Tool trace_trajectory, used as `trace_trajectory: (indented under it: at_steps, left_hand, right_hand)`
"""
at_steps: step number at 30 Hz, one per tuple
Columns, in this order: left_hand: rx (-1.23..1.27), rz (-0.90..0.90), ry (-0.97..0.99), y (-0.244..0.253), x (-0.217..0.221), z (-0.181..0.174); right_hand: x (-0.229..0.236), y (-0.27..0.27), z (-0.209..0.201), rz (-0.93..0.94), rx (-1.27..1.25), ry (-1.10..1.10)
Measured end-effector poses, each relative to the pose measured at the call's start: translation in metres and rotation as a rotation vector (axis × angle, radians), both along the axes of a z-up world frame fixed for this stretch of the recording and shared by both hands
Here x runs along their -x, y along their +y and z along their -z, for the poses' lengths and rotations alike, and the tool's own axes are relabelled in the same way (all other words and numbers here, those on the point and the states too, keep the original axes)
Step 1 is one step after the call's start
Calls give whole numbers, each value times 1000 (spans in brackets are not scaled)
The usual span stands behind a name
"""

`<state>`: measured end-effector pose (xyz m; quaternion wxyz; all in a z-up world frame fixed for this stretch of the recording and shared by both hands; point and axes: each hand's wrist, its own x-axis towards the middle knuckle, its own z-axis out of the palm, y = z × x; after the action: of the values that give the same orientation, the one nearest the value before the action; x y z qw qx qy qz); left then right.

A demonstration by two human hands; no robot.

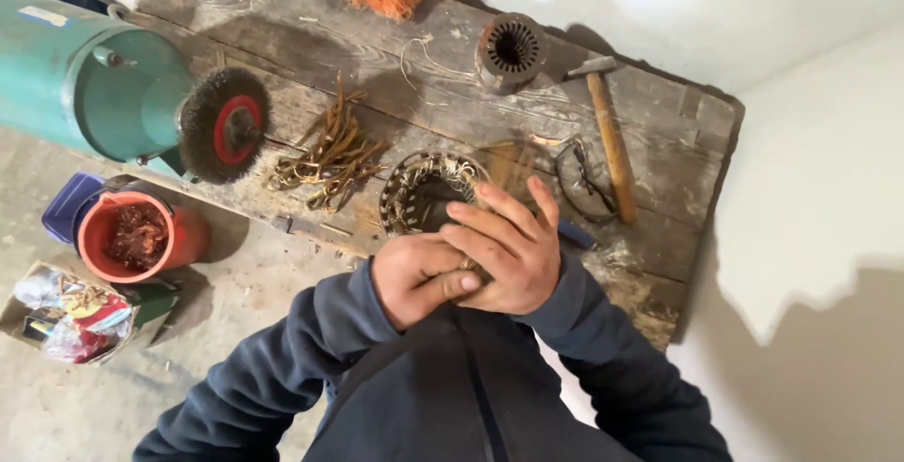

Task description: The person uses pliers and a screwdriver to remove copper windings from a motor stator. They pull out the wires by hand and place them on the workbench.

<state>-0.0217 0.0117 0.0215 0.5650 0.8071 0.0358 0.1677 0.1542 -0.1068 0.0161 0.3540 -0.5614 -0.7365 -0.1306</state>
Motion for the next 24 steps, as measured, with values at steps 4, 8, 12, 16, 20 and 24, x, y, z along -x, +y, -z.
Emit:
trace_trajectory:
  at_steps: [4,8,12,16,20,24]
  left_hand:
    - [63,76,-79,8,20,3]
    - [87,171,-167,15,37,9]
    - [153,241,-160,23,51,-2]
    - [-61,205,264,30,70,6]
    - [310,271,255,33,78,21]
    - [-130,226,-2,36,82,34]
  right_hand:
    - [15,0,10,-10,-27,-1]
    - [30,2,12,-100,-53,-15]
    - [40,9,11,-195,-74,-1]
    - [43,9,10,-211,-35,-38]
    - [51,15,-9,-218,46,-119]
    - [52,15,-19,-272,119,-232]
